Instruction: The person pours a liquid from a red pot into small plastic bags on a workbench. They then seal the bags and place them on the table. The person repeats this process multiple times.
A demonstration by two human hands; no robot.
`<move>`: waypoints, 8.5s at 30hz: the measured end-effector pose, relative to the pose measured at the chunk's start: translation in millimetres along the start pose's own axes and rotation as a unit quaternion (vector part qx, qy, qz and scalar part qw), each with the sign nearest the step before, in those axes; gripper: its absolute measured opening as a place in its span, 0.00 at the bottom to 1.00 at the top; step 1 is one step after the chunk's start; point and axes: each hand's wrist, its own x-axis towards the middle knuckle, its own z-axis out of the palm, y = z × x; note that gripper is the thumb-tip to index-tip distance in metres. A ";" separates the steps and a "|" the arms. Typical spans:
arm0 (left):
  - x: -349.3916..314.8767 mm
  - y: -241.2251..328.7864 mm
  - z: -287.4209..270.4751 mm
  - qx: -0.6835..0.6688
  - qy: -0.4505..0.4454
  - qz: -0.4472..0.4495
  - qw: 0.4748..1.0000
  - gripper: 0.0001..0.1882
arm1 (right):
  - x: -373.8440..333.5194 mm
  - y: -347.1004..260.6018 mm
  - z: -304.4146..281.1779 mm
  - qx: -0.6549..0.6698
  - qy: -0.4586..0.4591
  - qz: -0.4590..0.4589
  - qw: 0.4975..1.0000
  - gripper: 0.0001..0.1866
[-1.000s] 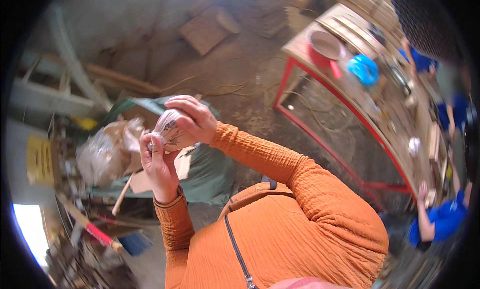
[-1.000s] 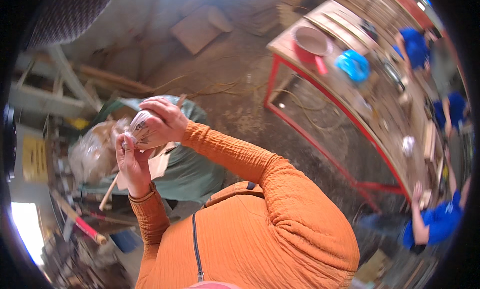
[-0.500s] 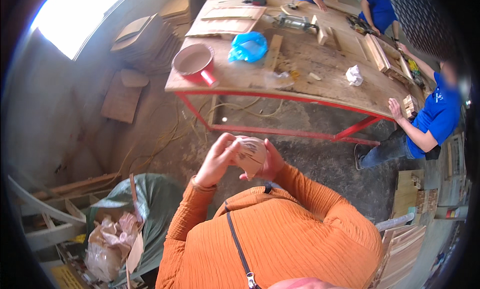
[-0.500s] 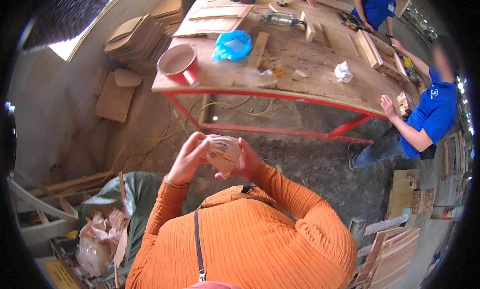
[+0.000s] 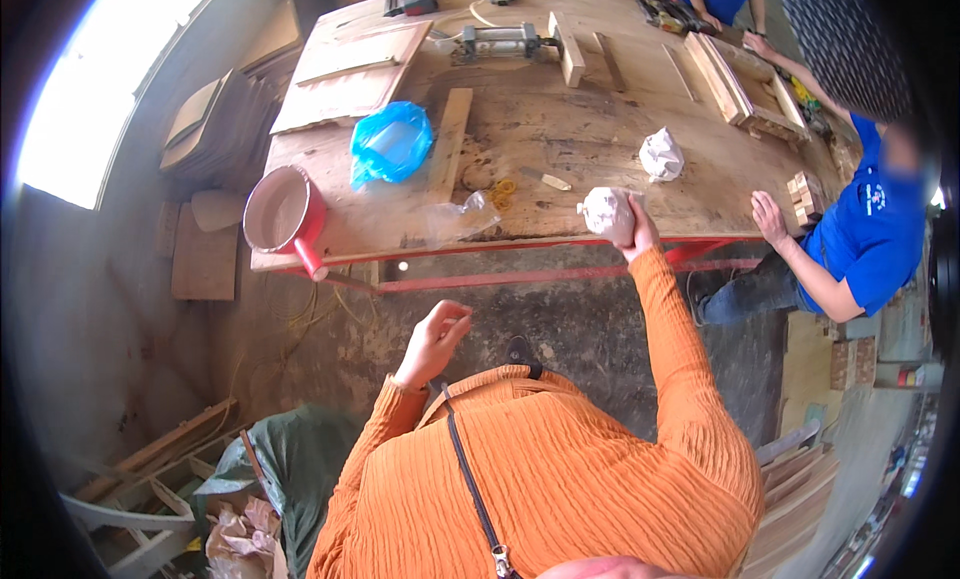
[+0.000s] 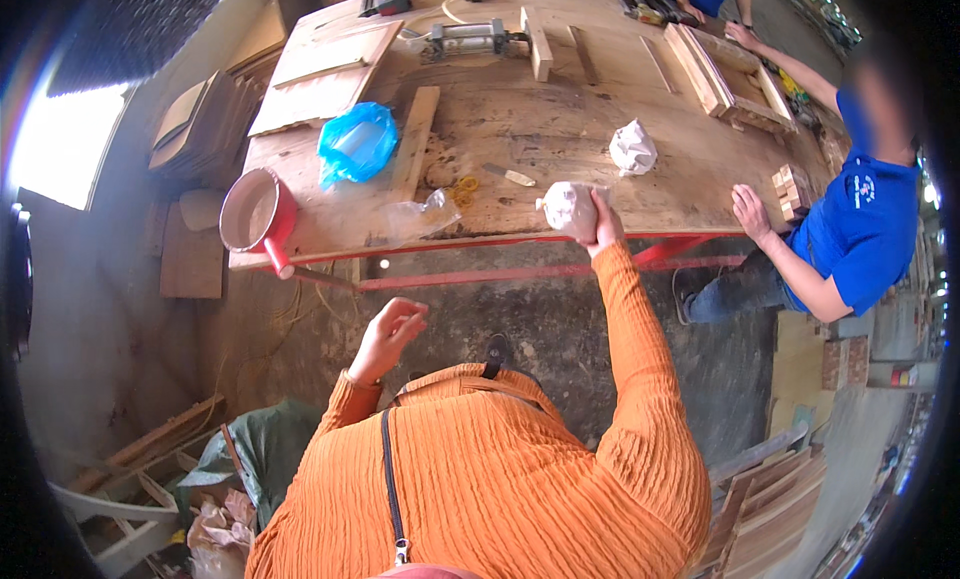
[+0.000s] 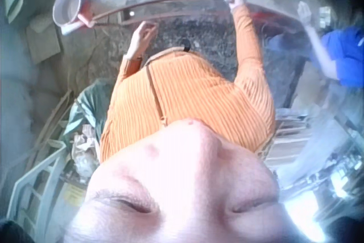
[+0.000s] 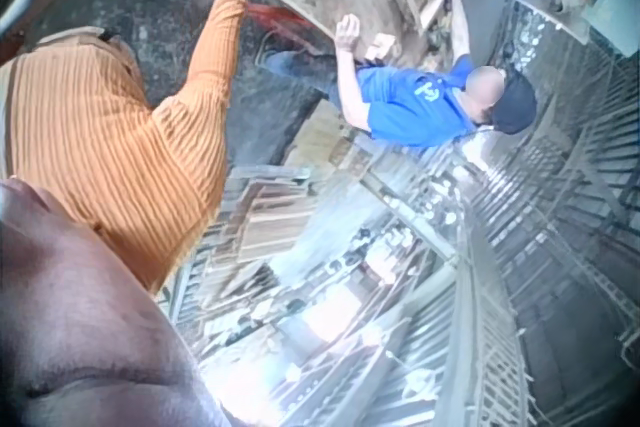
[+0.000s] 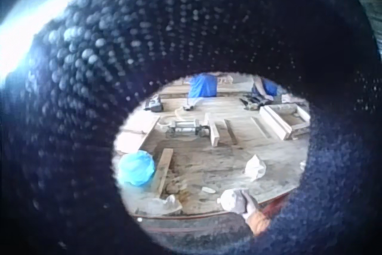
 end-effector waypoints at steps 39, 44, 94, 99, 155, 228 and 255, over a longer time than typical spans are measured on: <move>4.7 36.1 -244.8 -0.422 0.133 0.058 0.895 0.13 | 168.6 131.6 358.5 -0.741 -0.034 -0.317 0.591 0.17; 0.4 22.6 -251.4 -0.373 0.153 0.069 0.913 0.14 | 152.7 146.9 376.0 -0.693 -0.030 -0.371 0.617 0.07; 132.5 135.5 -49.7 0.090 0.063 0.305 0.946 0.10 | -47.9 -28.1 228.2 -0.241 -0.448 -0.039 0.860 0.22; 124.0 122.4 -34.1 0.232 0.058 0.315 0.918 0.08 | -72.2 -20.3 182.7 -0.285 -0.413 -0.062 0.863 0.20; -60.7 -31.1 -78.7 -0.518 -0.121 -0.129 0.837 0.13 | -210.9 186.8 183.6 0.135 -0.238 0.244 0.930 0.13; -94.5 -100.0 -303.6 -0.712 0.149 -0.045 0.685 0.13 | -155.9 243.4 419.5 -0.208 -0.300 -0.042 0.930 0.11; -70.4 -164.1 -366.5 -0.781 0.320 0.087 0.529 0.12 | -62.8 249.6 459.1 -0.174 -0.425 0.353 0.815 0.06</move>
